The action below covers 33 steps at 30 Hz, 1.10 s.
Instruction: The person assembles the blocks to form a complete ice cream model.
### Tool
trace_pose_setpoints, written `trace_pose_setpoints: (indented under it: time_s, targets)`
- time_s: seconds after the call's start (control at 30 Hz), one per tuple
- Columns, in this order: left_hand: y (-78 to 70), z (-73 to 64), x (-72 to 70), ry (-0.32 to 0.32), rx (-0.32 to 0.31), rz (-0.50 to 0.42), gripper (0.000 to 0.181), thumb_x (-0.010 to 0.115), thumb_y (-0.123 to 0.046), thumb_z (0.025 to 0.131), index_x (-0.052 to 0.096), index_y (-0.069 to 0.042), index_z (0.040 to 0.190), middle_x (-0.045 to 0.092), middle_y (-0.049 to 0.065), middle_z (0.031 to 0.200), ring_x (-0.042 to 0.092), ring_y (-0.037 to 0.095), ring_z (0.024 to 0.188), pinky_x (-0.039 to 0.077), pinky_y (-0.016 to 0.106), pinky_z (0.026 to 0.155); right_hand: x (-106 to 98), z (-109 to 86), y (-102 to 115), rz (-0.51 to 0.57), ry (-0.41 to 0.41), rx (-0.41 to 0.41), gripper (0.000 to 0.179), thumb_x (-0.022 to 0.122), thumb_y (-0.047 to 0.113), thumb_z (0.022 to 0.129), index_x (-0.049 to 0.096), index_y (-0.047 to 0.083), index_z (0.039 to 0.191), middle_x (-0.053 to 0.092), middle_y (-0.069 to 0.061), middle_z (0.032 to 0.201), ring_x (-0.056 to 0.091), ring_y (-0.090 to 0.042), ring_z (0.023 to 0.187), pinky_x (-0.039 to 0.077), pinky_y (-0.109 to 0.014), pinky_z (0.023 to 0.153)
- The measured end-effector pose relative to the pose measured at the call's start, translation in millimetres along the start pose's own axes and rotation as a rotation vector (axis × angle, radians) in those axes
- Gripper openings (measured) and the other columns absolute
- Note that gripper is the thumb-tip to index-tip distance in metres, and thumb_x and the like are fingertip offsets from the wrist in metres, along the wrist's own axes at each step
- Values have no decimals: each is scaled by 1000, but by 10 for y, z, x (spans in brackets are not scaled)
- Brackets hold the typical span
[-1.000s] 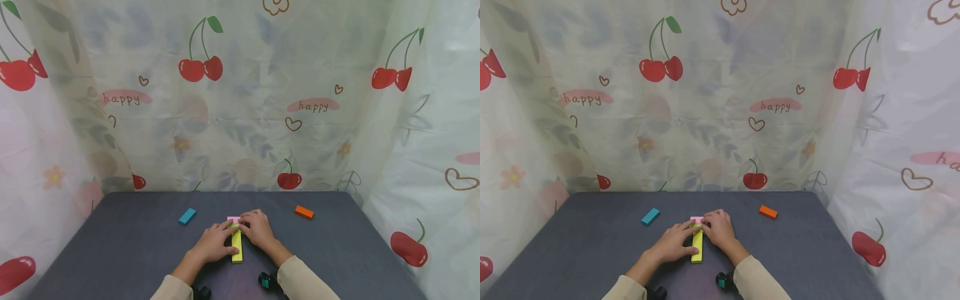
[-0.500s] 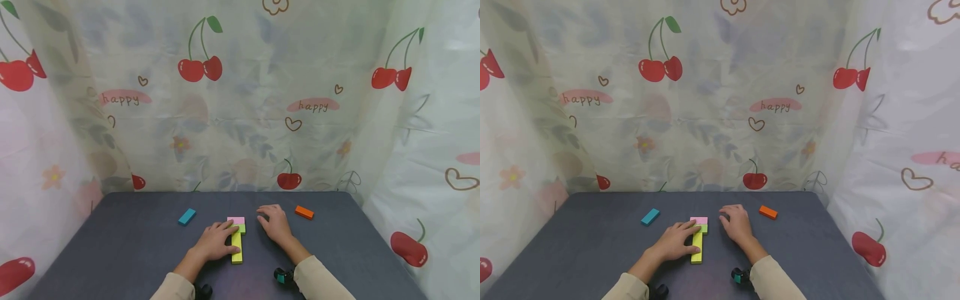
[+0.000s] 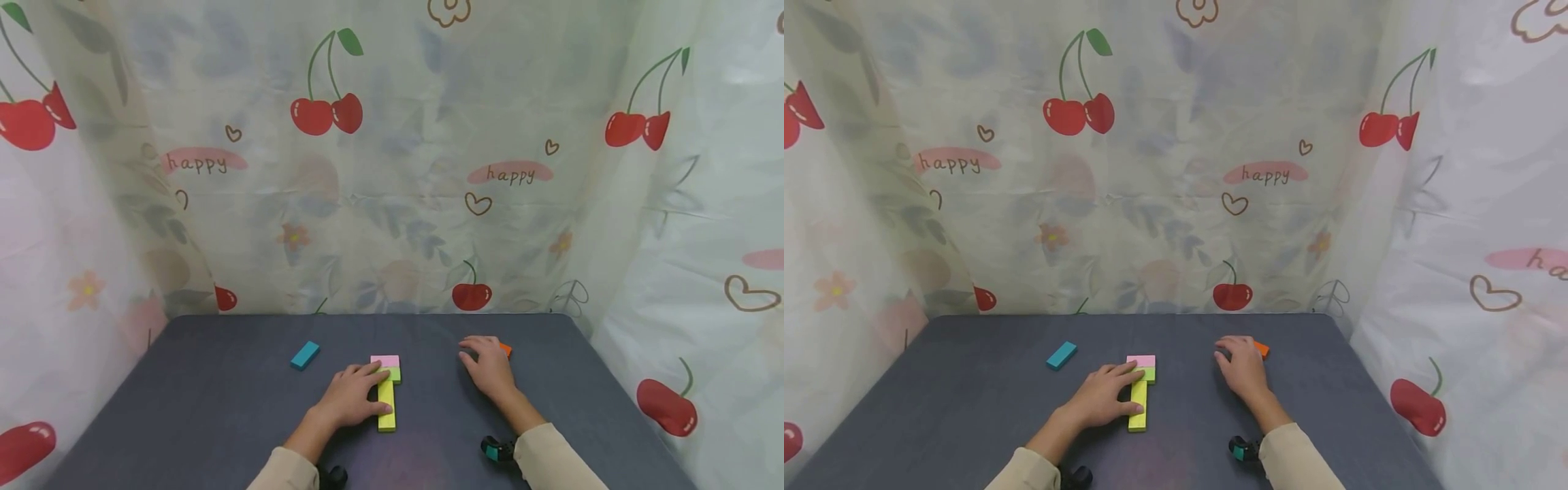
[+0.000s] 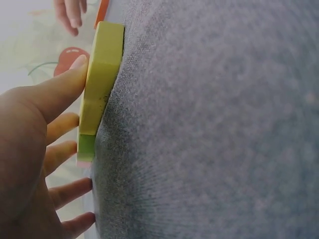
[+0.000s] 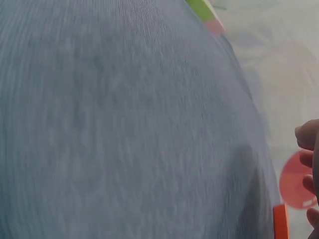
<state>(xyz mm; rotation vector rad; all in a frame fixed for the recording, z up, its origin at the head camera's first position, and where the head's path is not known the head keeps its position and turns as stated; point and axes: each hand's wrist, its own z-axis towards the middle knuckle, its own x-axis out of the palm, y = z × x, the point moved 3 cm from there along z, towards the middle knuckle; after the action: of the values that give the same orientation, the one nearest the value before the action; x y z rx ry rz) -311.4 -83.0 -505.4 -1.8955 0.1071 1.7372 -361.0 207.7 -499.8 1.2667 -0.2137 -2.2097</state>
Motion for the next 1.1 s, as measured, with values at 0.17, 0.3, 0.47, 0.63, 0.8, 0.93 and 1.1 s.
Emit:
trace_pose_setpoints:
  time_s: [0.17, 0.3, 0.47, 0.63, 0.8, 0.93, 1.1]
  targets:
    - [-1, -2, 4, 6, -3, -1, 69, 66, -58, 84, 51, -26, 144, 41, 2, 151, 40, 34, 130, 32, 59, 102, -89, -48, -170, -43, 7, 31, 21, 75, 13, 85, 75, 6, 105, 68, -12, 115, 53, -34, 108, 39, -58, 91]
    - [7, 2, 20, 3, -7, -5, 69, 66, -57, 85, 50, -26, 145, 40, 1, 152, 39, 33, 131, 32, 59, 102, -135, -90, -290, -111, 26, 55, 24, 74, 15, 85, 74, 6, 108, 66, -13, 119, 52, -35, 110, 38, -59, 91]
    - [7, 4, 16, 0, -11, -13, 69, 66, -56, 85, 50, -26, 144, 40, 1, 152, 39, 33, 131, 32, 59, 102, -165, -137, -407, -177, 57, 78, 30, 75, 17, 85, 72, 6, 113, 66, -13, 119, 51, -35, 111, 37, -60, 93]
    - [18, 10, 19, 4, -20, -18, 69, 67, -57, 84, 51, -26, 144, 40, 1, 151, 39, 33, 131, 32, 59, 102, -189, -158, -472, -228, 57, 73, 36, 77, 19, 84, 71, 3, 115, 64, -14, 121, 50, -36, 112, 35, -60, 95]
    - [27, 9, 26, 5, -22, -29, 70, 68, -58, 83, 52, -26, 143, 40, 1, 151, 39, 33, 131, 32, 59, 102, -209, -183, -525, -268, 67, 75, 37, 77, 20, 84, 69, 1, 116, 62, -15, 124, 48, -37, 114, 33, -61, 97]
    - [31, 8, 28, 5, -21, -30, 70, 68, -58, 82, 52, -26, 143, 40, 1, 151, 39, 34, 131, 32, 59, 101, -230, -184, -540, -284, 95, 102, 40, 76, 22, 85, 68, 0, 118, 61, -17, 124, 48, -38, 114, 32, -62, 98]
    - [29, 12, 27, 0, -21, -25, 71, 68, -59, 82, 52, -27, 143, 41, 1, 151, 40, 33, 130, 32, 59, 101, -222, -166, -546, -285, 126, 129, 43, 75, 23, 86, 66, -1, 120, 60, -18, 125, 49, -40, 114, 36, -62, 95]
